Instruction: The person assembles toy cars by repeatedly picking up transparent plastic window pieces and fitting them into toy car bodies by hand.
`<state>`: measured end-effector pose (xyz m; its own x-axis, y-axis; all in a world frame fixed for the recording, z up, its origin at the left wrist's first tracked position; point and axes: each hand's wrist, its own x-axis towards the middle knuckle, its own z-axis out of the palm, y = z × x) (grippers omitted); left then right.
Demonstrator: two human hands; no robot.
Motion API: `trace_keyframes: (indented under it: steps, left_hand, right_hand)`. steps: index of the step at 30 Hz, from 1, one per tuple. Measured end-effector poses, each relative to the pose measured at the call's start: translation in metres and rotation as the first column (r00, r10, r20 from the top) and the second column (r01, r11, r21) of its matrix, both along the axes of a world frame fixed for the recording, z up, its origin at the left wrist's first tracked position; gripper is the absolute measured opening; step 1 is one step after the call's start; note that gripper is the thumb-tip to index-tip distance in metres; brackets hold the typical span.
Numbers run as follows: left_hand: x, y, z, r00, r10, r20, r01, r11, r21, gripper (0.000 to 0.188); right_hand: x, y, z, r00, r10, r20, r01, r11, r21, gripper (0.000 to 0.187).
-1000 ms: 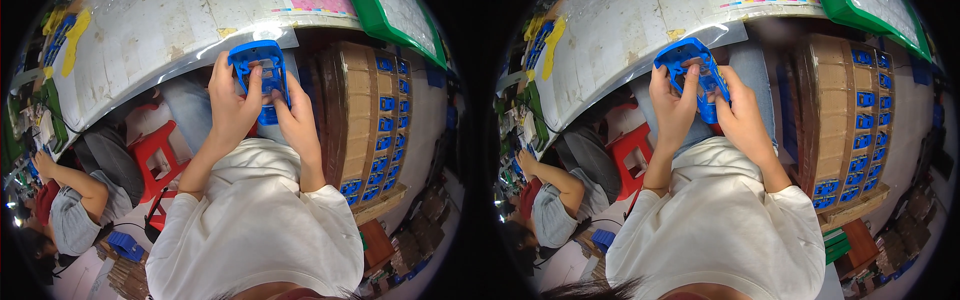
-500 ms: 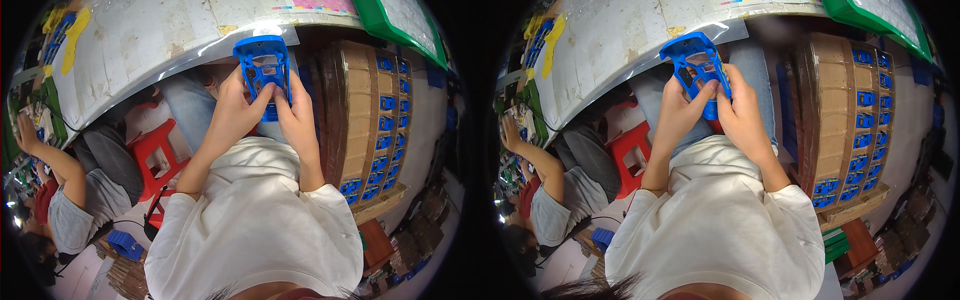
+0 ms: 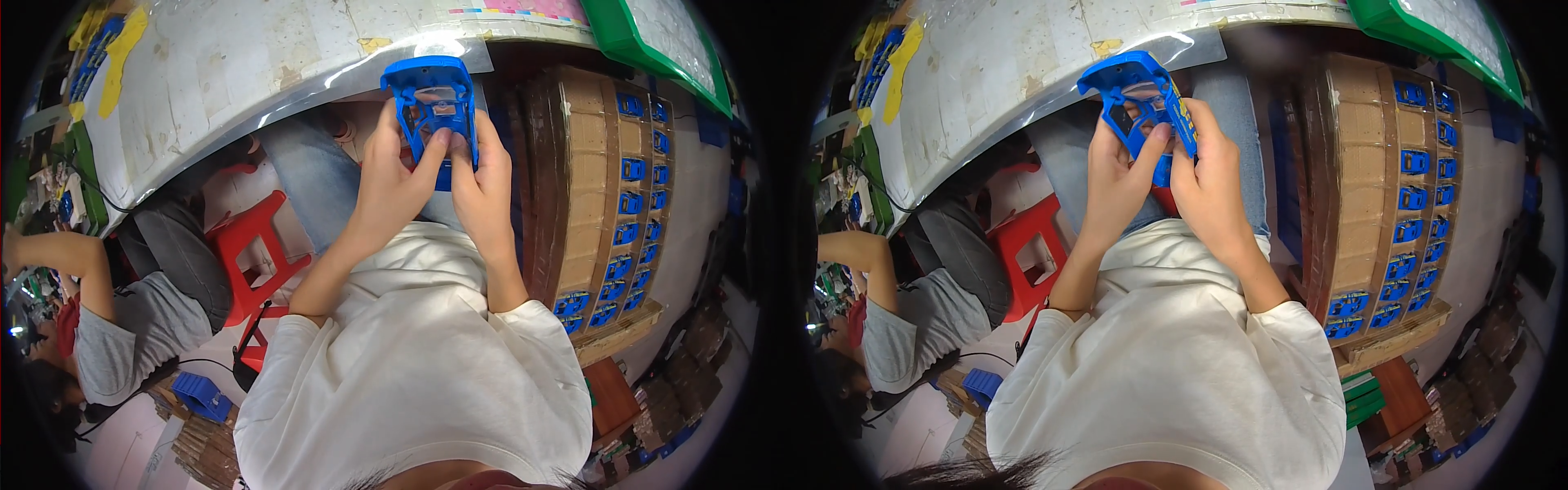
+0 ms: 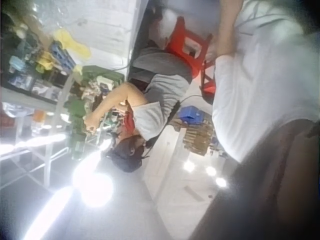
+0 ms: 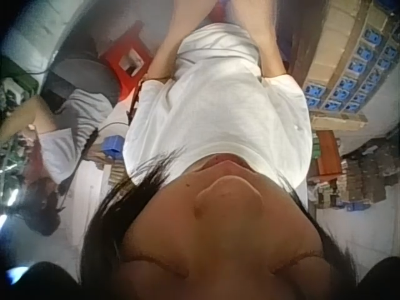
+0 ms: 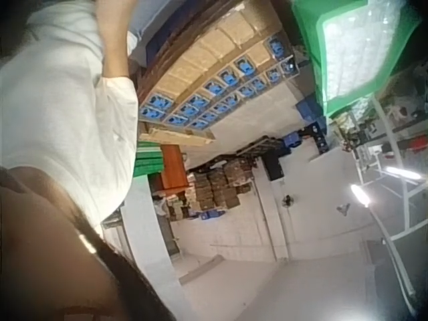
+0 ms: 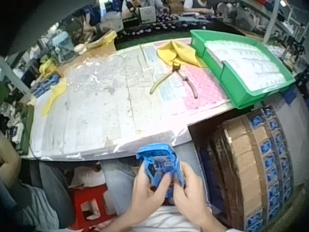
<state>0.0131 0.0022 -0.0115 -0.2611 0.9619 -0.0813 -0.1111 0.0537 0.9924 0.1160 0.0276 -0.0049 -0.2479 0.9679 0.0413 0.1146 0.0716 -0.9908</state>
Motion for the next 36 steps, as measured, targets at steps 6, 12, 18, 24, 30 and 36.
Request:
trace_keyframes:
  steps: [6,12,18,24,30,36]
  left_hand:
    - [0.013,-0.01,0.0,0.988,0.025,-0.15,0.021,0.955,0.297,0.065]
    - [-0.004,-0.003,0.001,0.903,-0.047,0.426,0.071,0.997,-0.041,0.03]
    - [-0.025,-0.007,0.004,0.722,-0.099,0.685,0.161,0.987,-0.028,0.055]
    - [-0.007,-0.023,0.01,0.629,-0.006,0.778,0.241,0.952,-0.187,0.051]
    - [-0.056,-0.071,0.002,0.653,0.051,0.755,0.112,0.98,-0.163,0.069]
    - [-0.206,-0.029,0.018,0.69,0.434,-0.579,-0.485,0.871,0.076,0.035]
  right_hand:
    - [-0.003,-0.002,-0.001,0.971,-0.102,0.216,0.071,0.986,0.149,0.035]
    - [-0.008,-0.019,0.009,0.901,-0.028,0.433,-0.114,0.947,0.3,0.08]
    - [0.029,-0.021,0.047,0.886,-0.008,0.464,-0.296,0.761,0.577,0.047]
    - [0.034,0.002,0.038,0.828,0.127,0.547,-0.481,0.663,0.574,0.069]
    - [0.105,0.048,-0.007,0.882,-0.356,0.309,0.065,0.742,0.667,0.063]
    - [0.318,0.038,-0.1,0.255,-0.816,0.518,0.522,0.567,0.637,0.035]
